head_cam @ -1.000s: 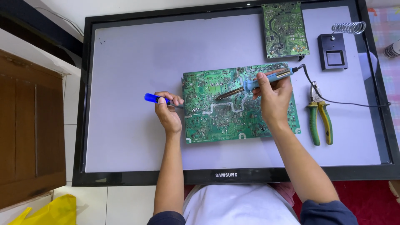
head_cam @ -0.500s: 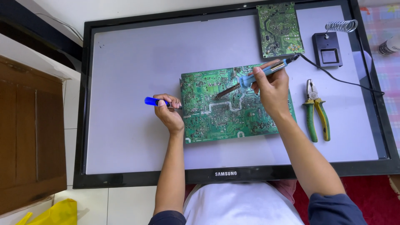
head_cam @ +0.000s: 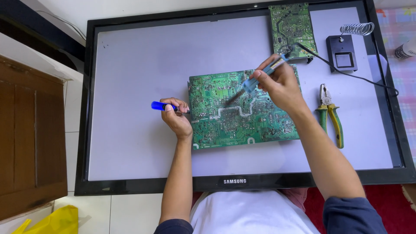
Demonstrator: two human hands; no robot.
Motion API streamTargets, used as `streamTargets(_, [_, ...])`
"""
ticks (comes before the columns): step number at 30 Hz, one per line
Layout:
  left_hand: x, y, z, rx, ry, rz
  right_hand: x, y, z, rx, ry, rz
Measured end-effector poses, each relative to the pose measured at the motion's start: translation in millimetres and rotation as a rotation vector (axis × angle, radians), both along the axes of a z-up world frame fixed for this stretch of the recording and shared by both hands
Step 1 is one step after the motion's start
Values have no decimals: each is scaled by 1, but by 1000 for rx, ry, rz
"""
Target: Removing solder from a printed circuit board using a soldering iron and a desoldering pump.
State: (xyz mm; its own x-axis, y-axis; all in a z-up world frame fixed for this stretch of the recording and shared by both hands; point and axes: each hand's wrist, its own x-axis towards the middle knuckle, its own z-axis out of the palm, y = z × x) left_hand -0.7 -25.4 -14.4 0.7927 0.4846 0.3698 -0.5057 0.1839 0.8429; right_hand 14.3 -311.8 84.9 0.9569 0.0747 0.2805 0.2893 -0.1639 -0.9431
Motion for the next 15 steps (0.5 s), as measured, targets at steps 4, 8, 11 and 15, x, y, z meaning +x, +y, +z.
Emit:
streamTargets(4, [-1,0,1,-4,-6,-8,-9,18,23,36,-49,21])
streamTargets(8, [-1,0,-1,-16,-17,-8,-8,12,28,38,-91,-5])
streamTargets(11, [0,0,-1,-6,-19,-16,-10,10,19,53,-77,-19])
streamTargets(15, [-2,0,1,-11,-16,-13,-14,9,1,76,-25,-18])
